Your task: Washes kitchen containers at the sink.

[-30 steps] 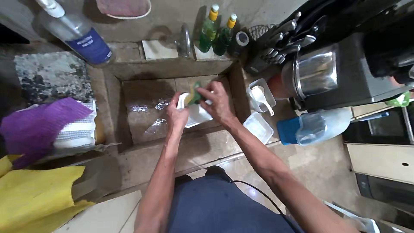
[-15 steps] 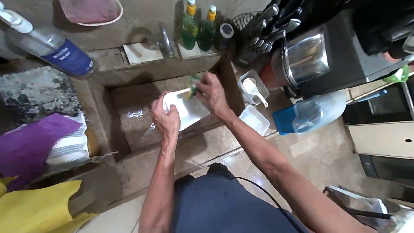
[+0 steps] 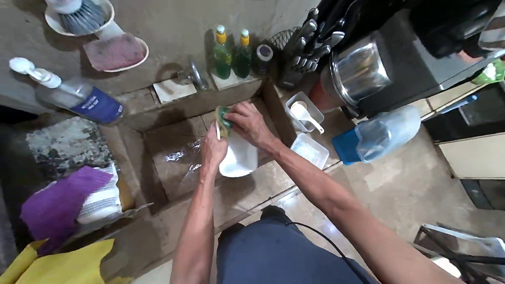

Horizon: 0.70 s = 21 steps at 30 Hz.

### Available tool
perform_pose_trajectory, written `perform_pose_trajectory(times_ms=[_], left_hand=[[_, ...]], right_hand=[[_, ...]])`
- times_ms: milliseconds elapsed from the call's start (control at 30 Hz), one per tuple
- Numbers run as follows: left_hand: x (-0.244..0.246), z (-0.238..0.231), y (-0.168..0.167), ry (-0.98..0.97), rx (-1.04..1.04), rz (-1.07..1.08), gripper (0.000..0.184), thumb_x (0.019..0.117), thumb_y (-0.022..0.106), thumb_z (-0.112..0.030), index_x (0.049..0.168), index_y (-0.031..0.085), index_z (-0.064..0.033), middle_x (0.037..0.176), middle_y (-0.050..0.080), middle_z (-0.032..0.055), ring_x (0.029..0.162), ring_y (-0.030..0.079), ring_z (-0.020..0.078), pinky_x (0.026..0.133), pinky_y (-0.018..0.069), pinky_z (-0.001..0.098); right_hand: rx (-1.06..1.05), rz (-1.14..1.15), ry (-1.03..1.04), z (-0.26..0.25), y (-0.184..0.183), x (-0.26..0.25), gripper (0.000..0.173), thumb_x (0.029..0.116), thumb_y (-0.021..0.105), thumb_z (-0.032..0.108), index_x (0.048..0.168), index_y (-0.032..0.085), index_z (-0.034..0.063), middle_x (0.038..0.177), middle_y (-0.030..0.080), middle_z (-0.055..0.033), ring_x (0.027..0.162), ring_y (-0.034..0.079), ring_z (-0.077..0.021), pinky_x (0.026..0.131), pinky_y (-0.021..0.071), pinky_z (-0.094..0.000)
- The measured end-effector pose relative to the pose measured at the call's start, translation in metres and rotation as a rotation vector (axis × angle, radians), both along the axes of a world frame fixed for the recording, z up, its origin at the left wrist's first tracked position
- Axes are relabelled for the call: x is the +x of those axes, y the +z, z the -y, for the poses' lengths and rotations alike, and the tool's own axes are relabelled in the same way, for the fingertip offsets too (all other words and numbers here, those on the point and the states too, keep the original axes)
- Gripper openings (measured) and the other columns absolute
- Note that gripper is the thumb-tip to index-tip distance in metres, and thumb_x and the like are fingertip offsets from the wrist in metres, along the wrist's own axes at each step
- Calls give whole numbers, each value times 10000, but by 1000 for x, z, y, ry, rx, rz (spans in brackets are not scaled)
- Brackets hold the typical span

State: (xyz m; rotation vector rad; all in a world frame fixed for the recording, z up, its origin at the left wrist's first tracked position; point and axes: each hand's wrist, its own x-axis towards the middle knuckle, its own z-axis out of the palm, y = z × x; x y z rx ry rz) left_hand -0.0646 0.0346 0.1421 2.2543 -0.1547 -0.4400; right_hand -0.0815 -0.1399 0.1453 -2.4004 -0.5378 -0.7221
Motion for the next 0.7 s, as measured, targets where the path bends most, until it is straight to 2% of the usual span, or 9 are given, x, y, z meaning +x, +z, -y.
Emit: perform_pose_trajectory(times_ms=[67, 133, 267, 367, 467, 567, 700], left_hand=[[-8, -6, -1, 55, -19, 100, 544, 967, 515, -57, 1510, 481, -83, 1332, 637, 239, 1248, 611, 406, 1037, 460, 643], [-21, -8, -2, 53, -43, 162, 552, 959, 508, -36, 1508, 474, -83, 1320, 637, 249, 1223, 615, 437, 998, 474, 662], [-37, 7, -4, 7, 15, 201, 470, 961, 558, -40, 1430, 529, -15, 1271, 645, 264, 1175, 631, 448, 970, 497, 645], [-34, -1, -5, 96, -50, 193, 543, 955, 511, -37, 1494, 511, -104, 1333, 639, 217, 1229, 618, 403, 1016, 482, 625], [-38, -2, -8, 115, -70, 233, 532, 955, 509, -23, 1481, 522, -105, 1323, 638, 226, 1216, 621, 410, 1007, 485, 626], [-42, 6, -8, 88, -55, 239, 534, 961, 511, -12, 1490, 501, -83, 1344, 625, 231, 1224, 613, 424, 1011, 486, 626], [-43, -4, -2, 158, -111, 210, 547, 963, 488, -24, 1502, 504, -118, 1379, 617, 201, 1252, 602, 401, 1020, 478, 621]], right_hand=[[43, -35, -132, 15, -9, -12, 247, 848, 738, 27, 1089, 775, 65, 1074, 721, -125, 1046, 664, -288, 896, 539, -454], [58, -67, -188, 17, -16, -18, 262, 818, 762, 51, 1080, 769, 59, 1072, 720, -127, 1038, 667, -295, 882, 538, -466], [25, -121, -90, -10, -3, -12, 250, 820, 764, 101, 1068, 762, 81, 1050, 702, -112, 1025, 648, -282, 863, 512, -467], [59, -162, -150, 6, -5, -20, 258, 814, 767, 105, 1069, 752, 65, 1063, 698, -125, 1020, 656, -286, 869, 531, -478], [81, -172, -199, 8, -12, -22, 253, 801, 774, 126, 1047, 757, 68, 1027, 696, -118, 992, 654, -279, 847, 523, -473], [57, -172, -133, -9, 0, -12, 229, 817, 780, 156, 1035, 765, 88, 1008, 696, -90, 986, 649, -254, 853, 499, -460], [83, -172, -185, 10, -9, -19, 258, 803, 787, 143, 1050, 759, 74, 1032, 692, -120, 993, 651, -284, 852, 508, -489]])
